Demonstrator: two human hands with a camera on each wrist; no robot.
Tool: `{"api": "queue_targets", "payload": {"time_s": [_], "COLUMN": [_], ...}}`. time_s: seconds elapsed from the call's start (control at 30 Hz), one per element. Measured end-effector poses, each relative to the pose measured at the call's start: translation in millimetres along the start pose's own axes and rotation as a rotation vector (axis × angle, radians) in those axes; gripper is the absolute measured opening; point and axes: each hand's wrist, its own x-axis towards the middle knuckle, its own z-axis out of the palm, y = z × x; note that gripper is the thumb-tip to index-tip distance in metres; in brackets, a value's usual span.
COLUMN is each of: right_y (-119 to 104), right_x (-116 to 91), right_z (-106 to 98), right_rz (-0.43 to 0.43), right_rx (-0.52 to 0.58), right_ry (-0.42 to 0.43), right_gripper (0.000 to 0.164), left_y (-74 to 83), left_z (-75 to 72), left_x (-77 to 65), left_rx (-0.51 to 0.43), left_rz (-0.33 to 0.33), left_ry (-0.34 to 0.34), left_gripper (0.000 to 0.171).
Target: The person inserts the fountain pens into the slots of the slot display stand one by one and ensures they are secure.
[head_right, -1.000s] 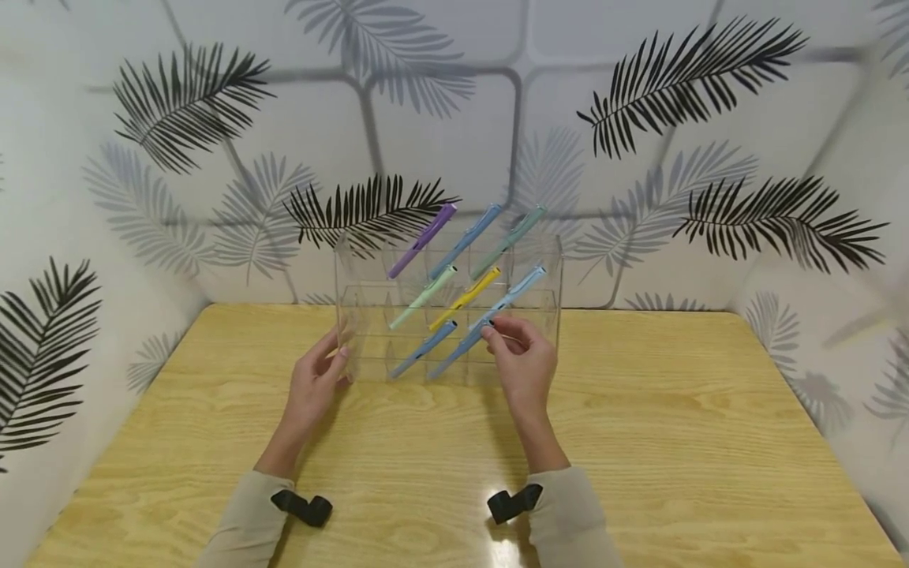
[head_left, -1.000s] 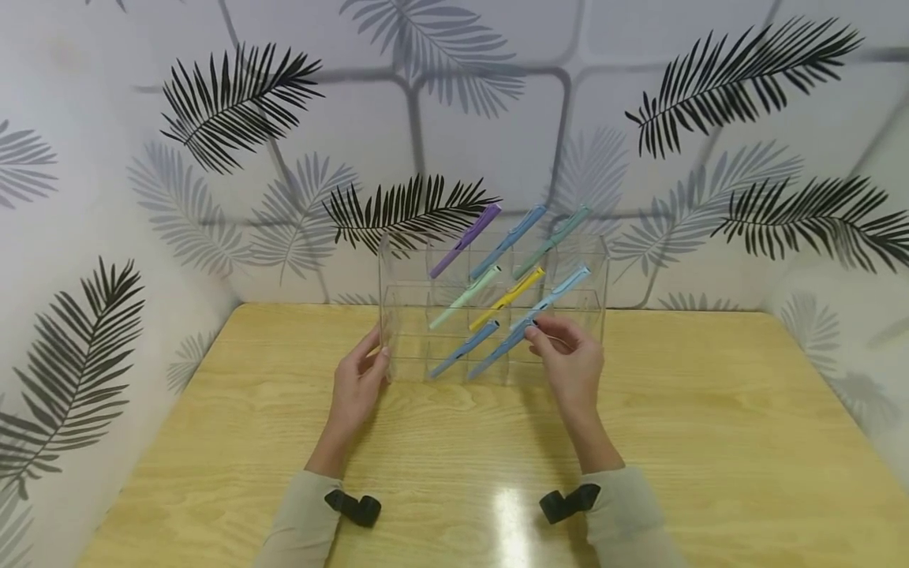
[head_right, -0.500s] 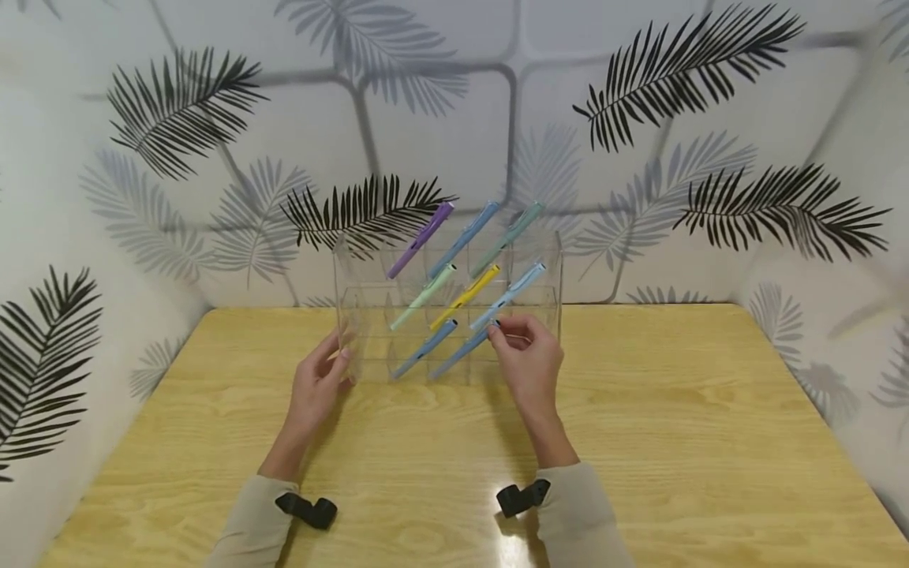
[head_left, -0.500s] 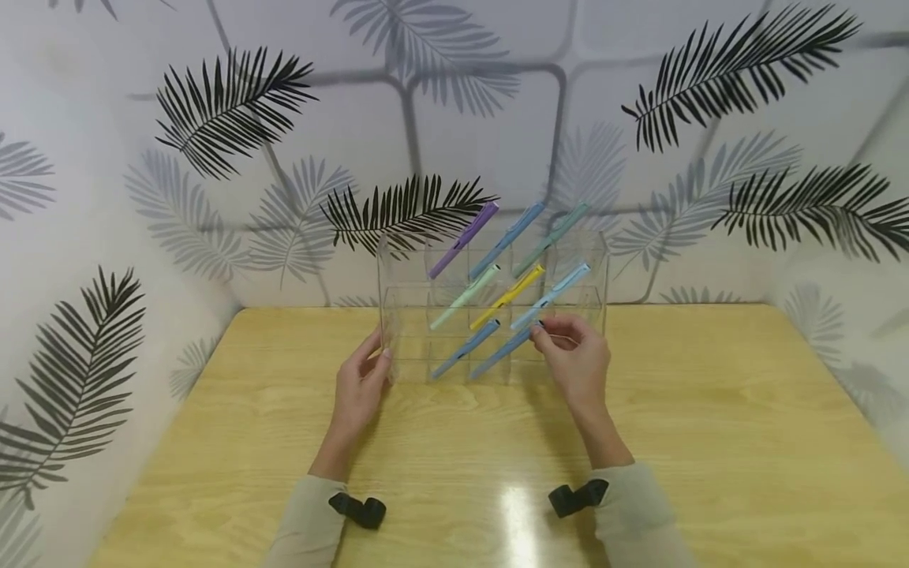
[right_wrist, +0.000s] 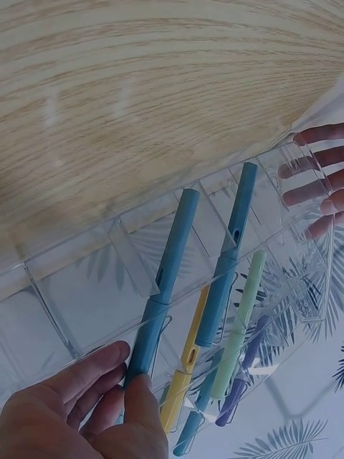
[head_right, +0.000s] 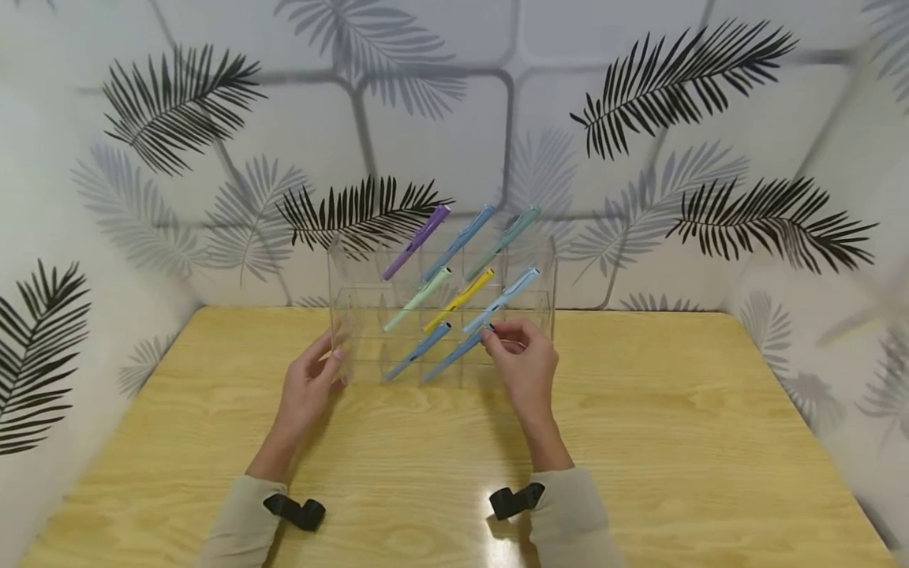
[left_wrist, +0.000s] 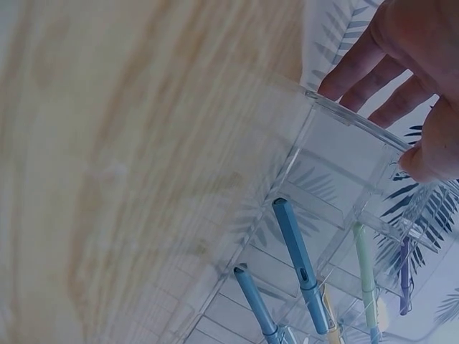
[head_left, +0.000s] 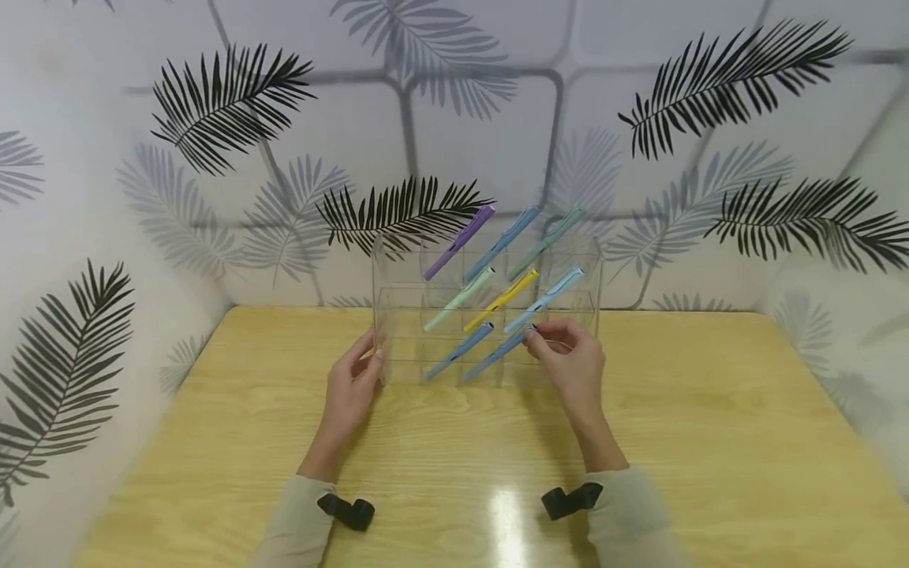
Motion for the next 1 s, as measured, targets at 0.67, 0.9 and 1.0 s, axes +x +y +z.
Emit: {"api": "queue_targets", "payload": {"time_s": [0.67,0.9,1.0], "right_y": [-1,-5,-5], "right_x": [2,2,1], "right_z": [1,-16,-25], "right_rz": [-0.023,-0.044,-0.071], "right_rx": [-0.079,-0.26,-0.268], "right_ry": [-0.032,-0.026,-0.054], "right_gripper": [0.024,0.024,0.024], "left_y": [-1.8,-3.4,-4.9], "left_z": [-5.2,-11.8,-22.9], "left_x": [-0.2,2.9,5.2], "left_rx": [0.002,0.041,0.072], "left_rz": [-0.012,-0.024,-0.013], "left_ry": [-0.005,-0.095,-0.157], "left_gripper": [0.048,0.049,0.05]}}
